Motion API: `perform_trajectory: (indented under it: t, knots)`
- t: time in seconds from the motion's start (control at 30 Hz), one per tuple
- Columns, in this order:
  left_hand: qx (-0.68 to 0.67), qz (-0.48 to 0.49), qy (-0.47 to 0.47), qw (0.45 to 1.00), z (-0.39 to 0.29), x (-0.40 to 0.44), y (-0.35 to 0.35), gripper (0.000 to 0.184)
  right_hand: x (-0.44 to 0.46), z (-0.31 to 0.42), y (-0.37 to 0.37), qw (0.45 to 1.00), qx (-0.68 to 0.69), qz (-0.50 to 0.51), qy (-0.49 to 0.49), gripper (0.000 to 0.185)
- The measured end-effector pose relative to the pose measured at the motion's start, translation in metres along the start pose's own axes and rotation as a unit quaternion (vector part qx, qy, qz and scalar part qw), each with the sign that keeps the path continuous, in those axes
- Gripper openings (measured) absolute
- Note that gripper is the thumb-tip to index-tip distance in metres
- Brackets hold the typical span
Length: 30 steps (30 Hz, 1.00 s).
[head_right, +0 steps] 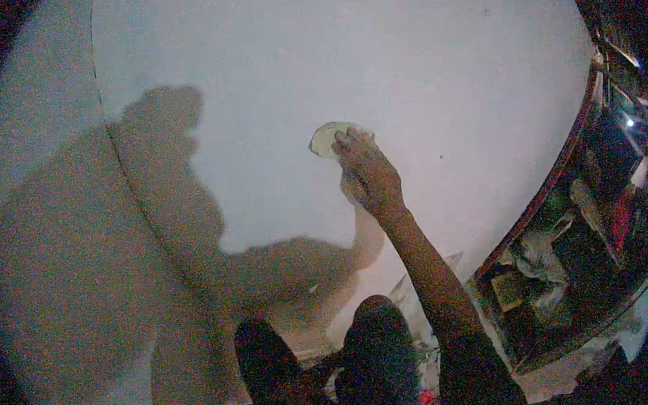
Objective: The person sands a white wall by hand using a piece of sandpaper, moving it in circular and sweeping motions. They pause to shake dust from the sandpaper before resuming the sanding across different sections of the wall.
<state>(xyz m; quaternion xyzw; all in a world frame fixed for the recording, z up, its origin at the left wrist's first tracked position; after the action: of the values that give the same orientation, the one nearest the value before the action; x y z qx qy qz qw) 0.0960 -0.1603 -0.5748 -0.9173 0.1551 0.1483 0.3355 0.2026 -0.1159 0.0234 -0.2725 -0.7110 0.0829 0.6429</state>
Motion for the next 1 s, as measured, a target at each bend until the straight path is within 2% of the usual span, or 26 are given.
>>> perform_trajectory:
  t: [0.03,0.17,0.23,0.37,0.47,0.57,0.63,0.67,0.8,0.83,0.9,0.93,1.0]
  knots:
    - [0.002,0.001,0.001,1.000,0.000,0.000,0.001,0.037,0.000,0.001,-0.002,0.998,-0.002,-0.058,-0.019,0.051]
    - [0.002,0.008,0.008,1.000,-0.005,-0.001,0.012,0.035,-0.011,-0.004,0.012,1.000,-0.009,0.005,0.019,0.046]
    - [-0.003,0.011,0.008,1.000,-0.011,-0.001,0.017,0.035,-0.011,-0.006,0.016,0.999,0.006,-0.051,0.000,0.042]
    - [-0.007,0.017,0.003,1.000,-0.018,0.002,0.024,0.033,-0.012,-0.006,0.012,0.997,0.042,-0.062,0.022,0.038]
    - [-0.013,0.019,0.000,1.000,-0.019,0.003,0.029,0.033,-0.011,-0.011,0.015,0.996,0.016,-0.085,0.001,0.034]
    - [-0.014,0.012,-0.004,1.000,-0.010,0.001,0.023,0.032,-0.006,-0.012,0.011,0.989,0.023,-0.145,0.028,0.032]
    - [-0.014,0.001,-0.010,1.000,0.002,0.003,0.012,0.031,0.001,-0.022,0.002,0.966,0.047,-0.208,0.148,0.031]
    - [-0.017,-0.007,-0.015,1.000,0.009,0.002,0.007,0.031,0.009,-0.026,-0.005,0.946,0.041,-0.299,0.116,0.028]
    - [-0.015,-0.022,-0.034,0.999,0.031,-0.001,-0.014,0.030,0.010,-0.039,0.011,0.906,-0.003,-0.397,0.145,0.030]
    - [-0.014,-0.022,-0.040,0.999,0.032,-0.005,-0.013,0.030,0.004,-0.027,0.016,0.907,-0.004,-0.393,0.151,0.030]
    - [-0.018,-0.019,-0.045,0.999,0.029,-0.005,-0.010,0.030,-0.004,-0.003,0.023,0.961,-0.008,-0.275,0.040,0.035]
    - [-0.019,-0.020,-0.047,0.999,0.028,-0.003,-0.007,0.029,-0.011,-0.008,0.022,0.962,-0.014,-0.268,0.042,0.035]
    - [-0.018,-0.019,-0.043,0.999,0.028,0.000,-0.001,0.029,-0.022,-0.020,0.027,0.987,-0.084,-0.132,0.034,0.034]
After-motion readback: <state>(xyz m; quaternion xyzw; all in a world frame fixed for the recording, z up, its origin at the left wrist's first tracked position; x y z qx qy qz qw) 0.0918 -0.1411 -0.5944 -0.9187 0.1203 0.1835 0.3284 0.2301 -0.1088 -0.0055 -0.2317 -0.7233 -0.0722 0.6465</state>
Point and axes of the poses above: each hand's wrist, its own x-axis towards the middle knuckle, its own y-axis out of the palm, z = x × y, the point moved 3 cm from there along x, towards the middle knuckle, and after that the axes turned 7 degrees about -x, right-handed, at the moved point
